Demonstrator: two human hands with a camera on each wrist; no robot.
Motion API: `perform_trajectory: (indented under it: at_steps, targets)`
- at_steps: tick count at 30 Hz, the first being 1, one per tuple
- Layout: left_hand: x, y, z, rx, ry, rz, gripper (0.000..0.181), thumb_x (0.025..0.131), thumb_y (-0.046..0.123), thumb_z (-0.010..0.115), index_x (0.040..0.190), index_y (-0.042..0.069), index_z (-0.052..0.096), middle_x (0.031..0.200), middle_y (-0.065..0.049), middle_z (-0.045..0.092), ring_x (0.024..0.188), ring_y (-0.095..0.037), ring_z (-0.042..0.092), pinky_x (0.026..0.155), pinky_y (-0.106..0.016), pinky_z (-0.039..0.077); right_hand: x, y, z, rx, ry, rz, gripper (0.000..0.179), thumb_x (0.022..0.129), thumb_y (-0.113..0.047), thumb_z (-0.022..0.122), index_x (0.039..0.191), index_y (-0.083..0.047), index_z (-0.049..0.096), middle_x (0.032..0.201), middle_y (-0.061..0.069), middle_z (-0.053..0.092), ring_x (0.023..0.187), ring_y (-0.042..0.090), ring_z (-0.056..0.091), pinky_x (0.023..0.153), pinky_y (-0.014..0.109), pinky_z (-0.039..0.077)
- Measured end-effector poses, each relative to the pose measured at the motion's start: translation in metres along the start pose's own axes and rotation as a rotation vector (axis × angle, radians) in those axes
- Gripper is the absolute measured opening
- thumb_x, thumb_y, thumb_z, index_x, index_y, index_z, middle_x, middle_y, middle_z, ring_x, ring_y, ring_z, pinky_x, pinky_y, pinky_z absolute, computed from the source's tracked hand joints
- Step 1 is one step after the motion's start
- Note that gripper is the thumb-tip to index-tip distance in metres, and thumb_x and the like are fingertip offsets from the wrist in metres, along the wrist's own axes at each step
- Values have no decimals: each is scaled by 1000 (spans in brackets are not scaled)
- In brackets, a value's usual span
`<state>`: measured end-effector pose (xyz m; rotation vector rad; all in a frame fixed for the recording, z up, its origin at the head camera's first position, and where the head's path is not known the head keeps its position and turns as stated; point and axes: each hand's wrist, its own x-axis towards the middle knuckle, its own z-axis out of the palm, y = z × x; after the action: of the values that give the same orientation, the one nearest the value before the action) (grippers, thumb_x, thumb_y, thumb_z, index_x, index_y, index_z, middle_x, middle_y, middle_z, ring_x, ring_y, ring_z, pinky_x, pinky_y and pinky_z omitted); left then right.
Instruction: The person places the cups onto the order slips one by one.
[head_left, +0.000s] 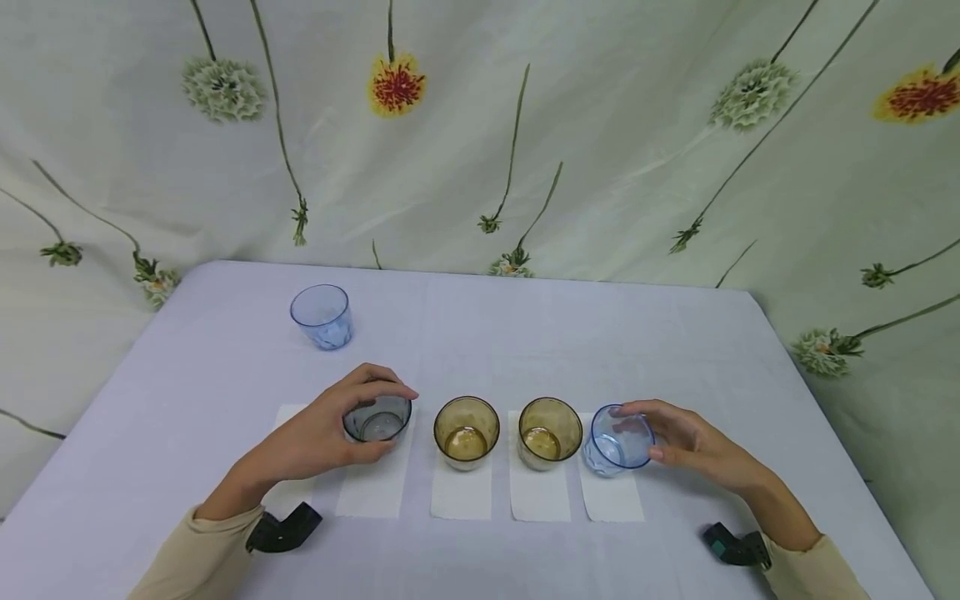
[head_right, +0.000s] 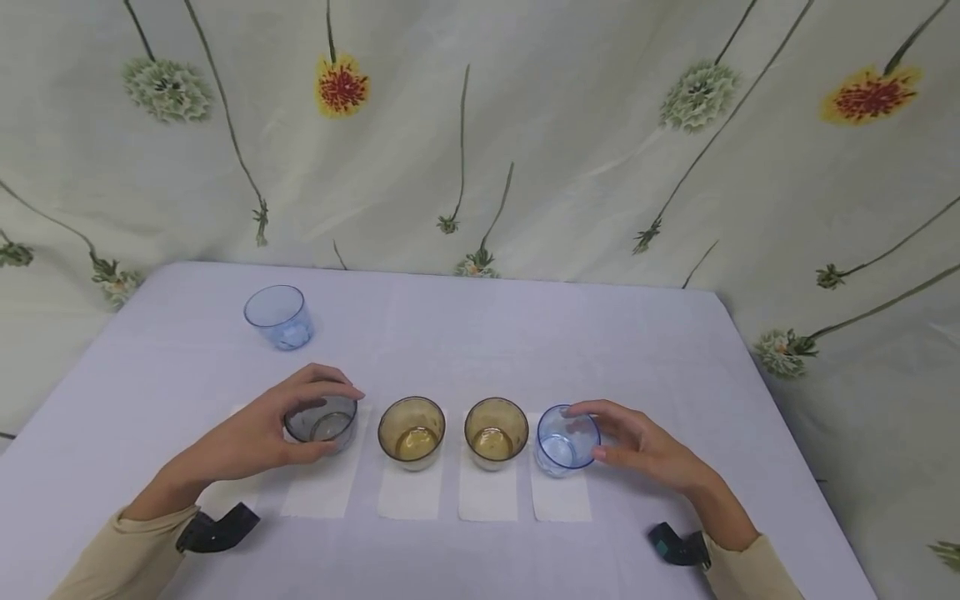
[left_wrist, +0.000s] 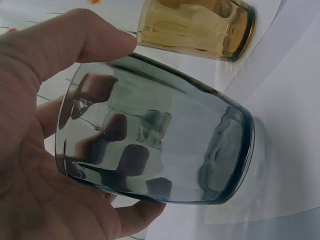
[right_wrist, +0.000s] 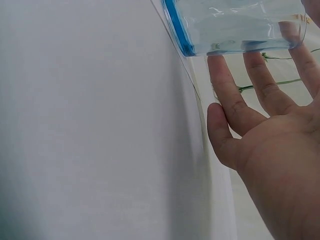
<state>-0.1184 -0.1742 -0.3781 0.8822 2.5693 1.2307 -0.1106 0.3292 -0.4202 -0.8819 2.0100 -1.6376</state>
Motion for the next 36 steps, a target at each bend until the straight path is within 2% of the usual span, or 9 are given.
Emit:
perform_trajectory:
  at_steps: [9,16,28,36]
  targets:
    - [0,-1,0,-14,-10,1,53,83,14,82,128,34,62,130,10,50,120,-18,53,99,-27,46,-1,-1,1,-2,4,7,51,97,12,48,146,4,41,152,5,46,139,15,46,113,19,34]
    - [-1,-1,-2,-36,-36,4,51,81,20,85,124,35,61,126,9,52,112,-20,55,90,-31,50,-1,3,-1,-14,3,-7,50,96,12,48,146,4,41,151,6,47,140,14,45,113,18,33]
    - [-1,0,-2,-16,-52,-27,52,79,19,86,122,34,62,124,8,52,112,-22,55,91,-33,49,0,0,0,-10,9,7,51,96,12,49,146,4,41,152,3,47,140,11,45,113,17,33]
    - [-2,0,-2,-17,-59,-55,53,78,28,88,123,36,61,125,6,52,114,-22,54,92,-35,49,0,0,0,-7,7,3,51,96,12,49,146,4,41,152,6,47,140,14,45,113,18,33]
